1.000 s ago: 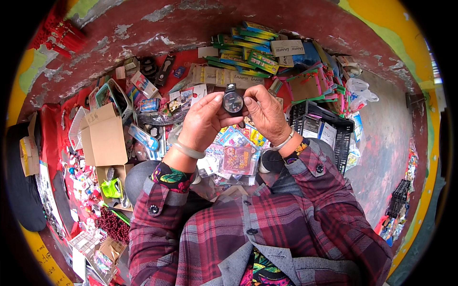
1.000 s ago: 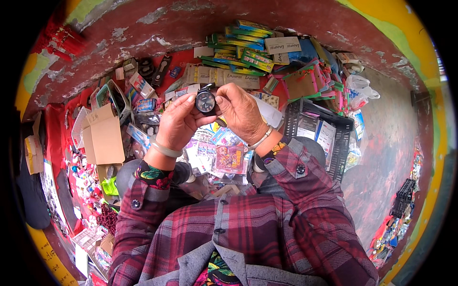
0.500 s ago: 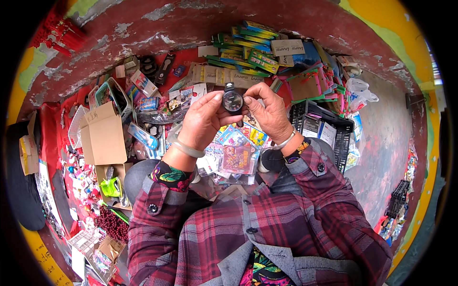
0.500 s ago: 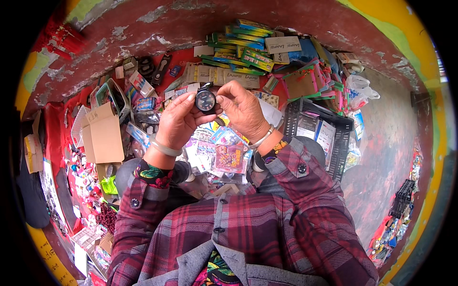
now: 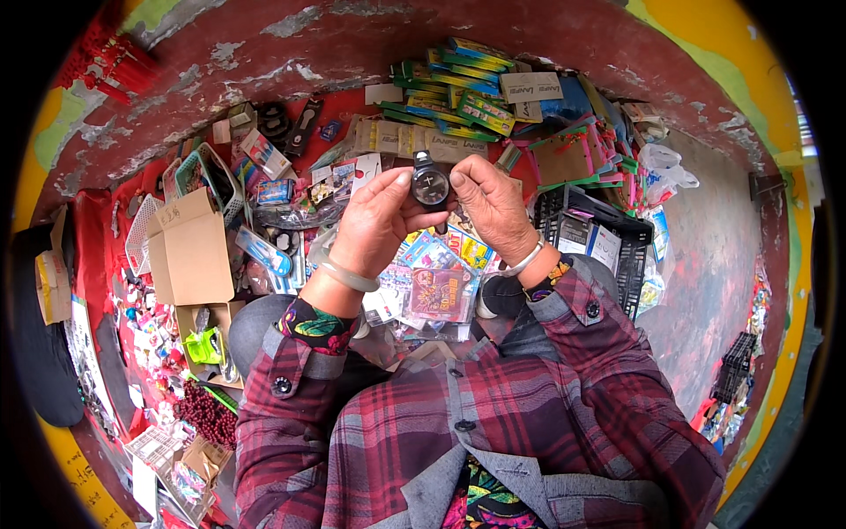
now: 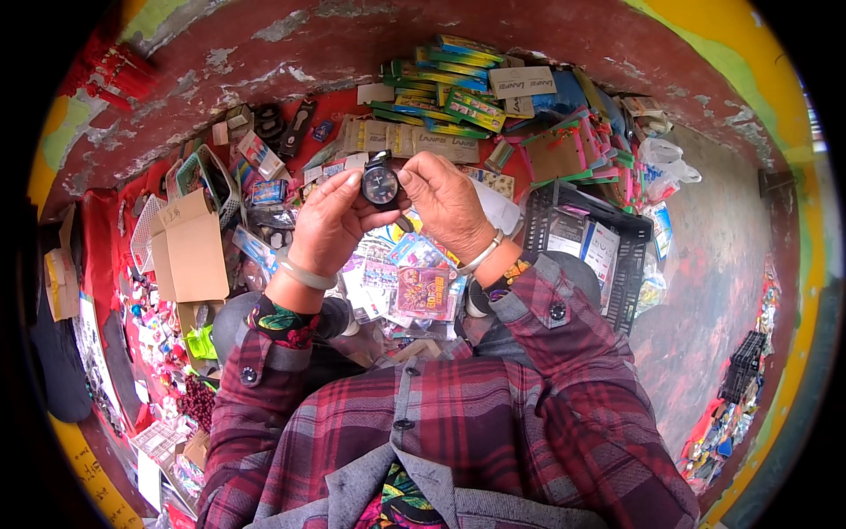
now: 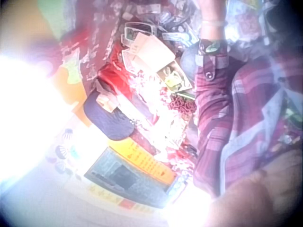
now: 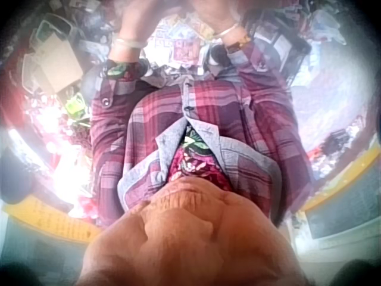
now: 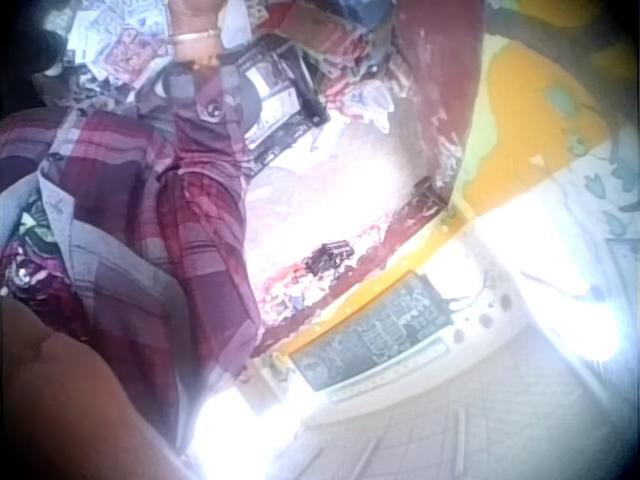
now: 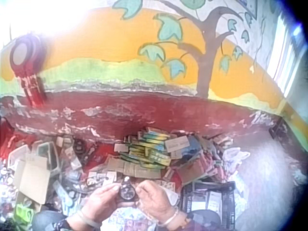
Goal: The person opens a small rectangular box and removes a wristwatch. They hold the watch with both hands, turning it over to view the face and the back, and manipulating the strap and crown. The person continues to handle the watch, examining its details closely.
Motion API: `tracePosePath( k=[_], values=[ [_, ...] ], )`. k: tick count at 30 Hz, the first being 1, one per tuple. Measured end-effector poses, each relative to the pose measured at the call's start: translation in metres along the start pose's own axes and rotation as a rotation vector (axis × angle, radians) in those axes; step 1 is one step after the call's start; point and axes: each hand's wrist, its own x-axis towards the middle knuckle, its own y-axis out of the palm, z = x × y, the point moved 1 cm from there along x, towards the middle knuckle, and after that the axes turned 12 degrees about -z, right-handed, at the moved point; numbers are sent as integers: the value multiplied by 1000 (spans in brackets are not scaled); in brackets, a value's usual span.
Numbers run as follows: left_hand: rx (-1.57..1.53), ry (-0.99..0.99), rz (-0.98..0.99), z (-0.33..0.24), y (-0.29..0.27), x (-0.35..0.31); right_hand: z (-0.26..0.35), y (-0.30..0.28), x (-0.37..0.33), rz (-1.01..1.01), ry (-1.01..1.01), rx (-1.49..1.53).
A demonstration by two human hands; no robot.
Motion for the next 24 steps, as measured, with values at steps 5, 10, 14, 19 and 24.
tracePosePath(
  k=[5, 10, 14, 19, 24],
  values=[
    [3, 6, 8, 1, 0, 0, -10, 2, -2, 15, 56, 88],
    [3, 3, 6, 2, -1, 0, -11, 2, -3, 36, 66, 90],
    [-1, 9, 12, 2, 0, -1, -11, 2, -3, 35, 43, 73],
    [10, 9, 6, 1, -1, 0, -7, 1, -2, 49, 63, 85],
    [22, 9, 7, -1, 1, -1, -7, 0, -3, 56, 75, 104]
  ],
)
